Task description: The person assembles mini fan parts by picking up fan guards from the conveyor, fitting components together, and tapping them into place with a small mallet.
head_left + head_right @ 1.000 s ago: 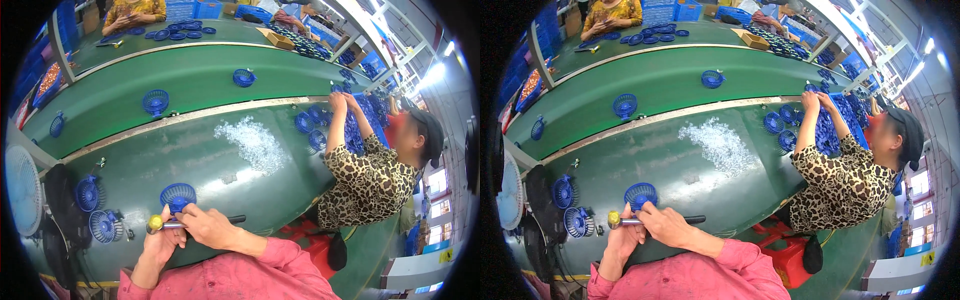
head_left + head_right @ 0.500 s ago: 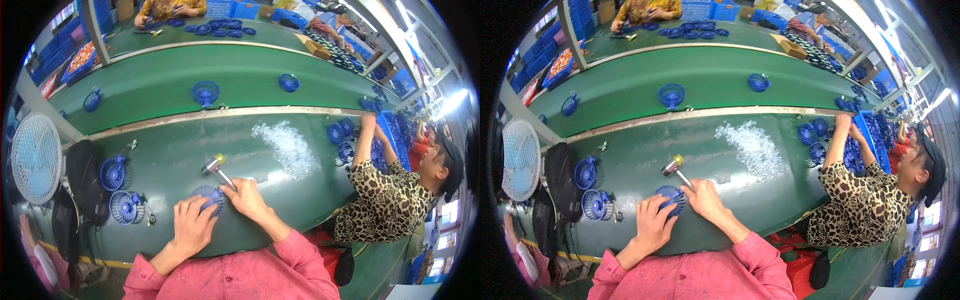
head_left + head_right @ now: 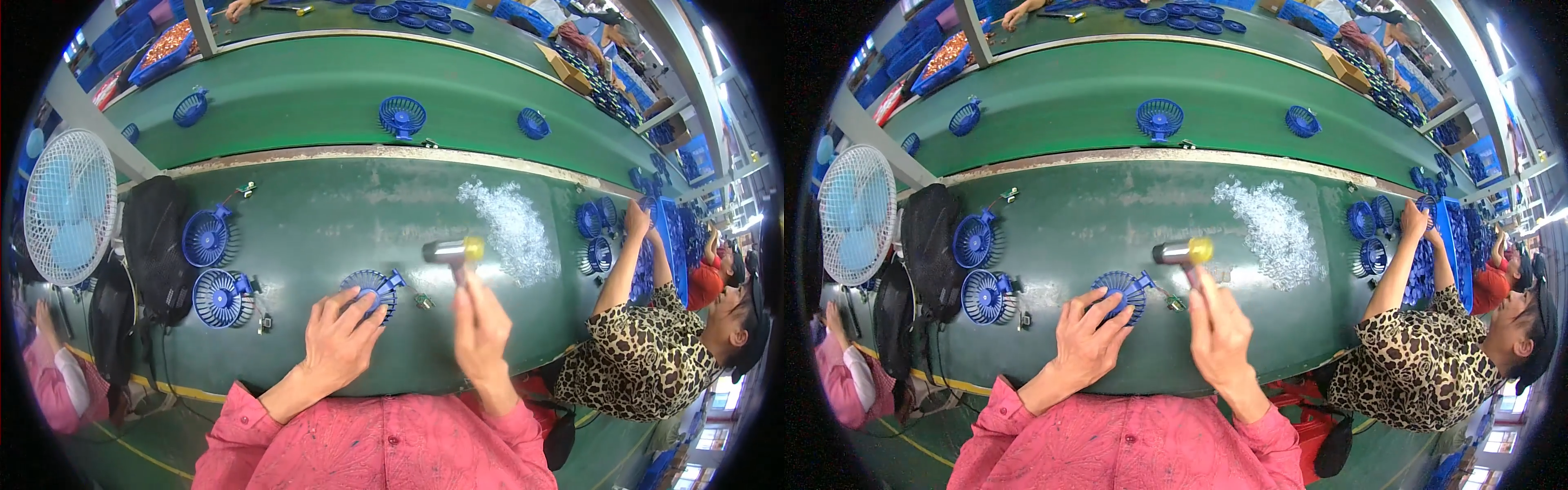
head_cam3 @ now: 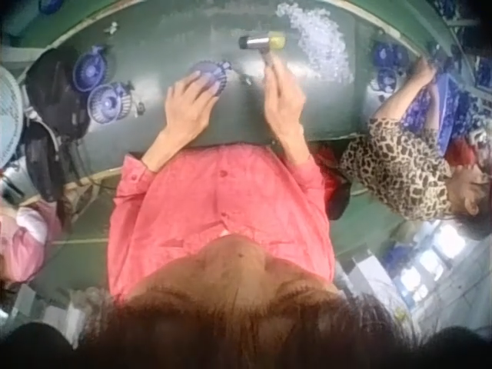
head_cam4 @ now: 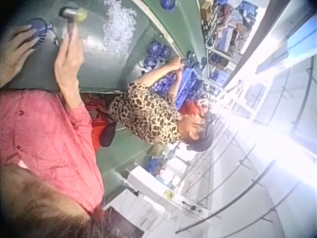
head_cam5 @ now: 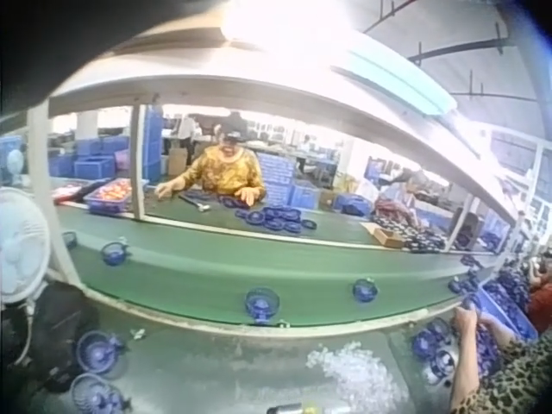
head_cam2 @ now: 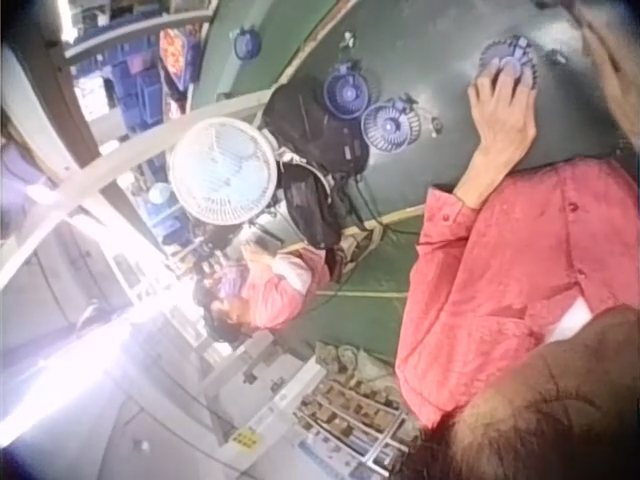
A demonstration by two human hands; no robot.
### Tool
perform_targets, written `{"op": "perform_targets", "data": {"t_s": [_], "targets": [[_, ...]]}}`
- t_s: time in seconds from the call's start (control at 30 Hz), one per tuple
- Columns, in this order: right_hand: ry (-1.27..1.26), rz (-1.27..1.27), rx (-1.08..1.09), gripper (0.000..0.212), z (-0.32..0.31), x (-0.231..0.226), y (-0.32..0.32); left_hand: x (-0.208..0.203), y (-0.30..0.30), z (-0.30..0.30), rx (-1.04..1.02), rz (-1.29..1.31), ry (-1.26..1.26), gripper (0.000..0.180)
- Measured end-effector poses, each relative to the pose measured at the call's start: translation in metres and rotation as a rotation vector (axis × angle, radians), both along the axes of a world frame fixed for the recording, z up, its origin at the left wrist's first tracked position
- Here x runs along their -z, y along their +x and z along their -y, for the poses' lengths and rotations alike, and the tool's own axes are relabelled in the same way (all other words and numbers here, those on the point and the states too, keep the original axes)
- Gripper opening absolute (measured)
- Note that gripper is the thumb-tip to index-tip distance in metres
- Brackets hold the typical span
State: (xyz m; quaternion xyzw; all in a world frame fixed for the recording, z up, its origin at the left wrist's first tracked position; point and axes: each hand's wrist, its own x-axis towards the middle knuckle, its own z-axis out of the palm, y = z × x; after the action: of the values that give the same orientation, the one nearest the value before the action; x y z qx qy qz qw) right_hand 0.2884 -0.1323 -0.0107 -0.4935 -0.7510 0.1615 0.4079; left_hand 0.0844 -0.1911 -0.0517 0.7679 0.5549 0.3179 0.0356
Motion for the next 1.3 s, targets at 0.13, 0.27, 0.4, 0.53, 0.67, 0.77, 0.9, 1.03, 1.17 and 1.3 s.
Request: {"op": "perform_targets", "data": {"t_s": [0.13,0.27,0.4,0.53,0.67,0.77,0.9,1.03,1.17,1.3], "targets": [[-0.306,0.425,-0.098,0.031,0.016,0.02,0.001,-0.003,0.003,0.0,0.007,-0.018,0.002,0.036],[-0.465,0.039,0.104,0.022,-0.014,0.029,0.021,-0.007,-0.007,0.006,0.015,-0.015,-0.059,0.036],[-0.429,0.089,0.379,0.03,-0.048,0.038,0.048,-0.015,-0.015,0.008,0.056,-0.002,-0.052,0.035],[-0.211,0.095,0.35,0.024,-0.077,0.049,0.05,-0.023,-0.02,0.006,0.044,0.031,-0.037,0.035],[-0.3,0.28,0.37,0.018,-0.089,0.052,0.056,-0.022,-0.016,0.002,0.02,0.062,-0.027,0.034],[-0.249,0.359,0.399,0.017,-0.092,0.059,0.055,-0.023,-0.017,0.001,-0.016,0.074,0.001,0.033],[-0.215,0.42,0.428,0.014,-0.096,0.065,0.054,-0.029,-0.019,0.001,-0.054,0.04,-0.052,0.043],[-0.198,0.412,0.408,0.015,-0.097,0.062,0.054,-0.029,-0.016,-0.003,-0.073,-0.063,-0.141,0.064],[-0.216,0.375,0.368,0.015,-0.089,0.054,0.054,-0.024,-0.014,-0.005,-0.09,-0.122,-0.216,0.074],[-0.261,0.389,0.27,0.015,-0.072,0.038,0.043,-0.02,-0.013,-0.002,-0.107,-0.133,-0.239,0.078]]}}
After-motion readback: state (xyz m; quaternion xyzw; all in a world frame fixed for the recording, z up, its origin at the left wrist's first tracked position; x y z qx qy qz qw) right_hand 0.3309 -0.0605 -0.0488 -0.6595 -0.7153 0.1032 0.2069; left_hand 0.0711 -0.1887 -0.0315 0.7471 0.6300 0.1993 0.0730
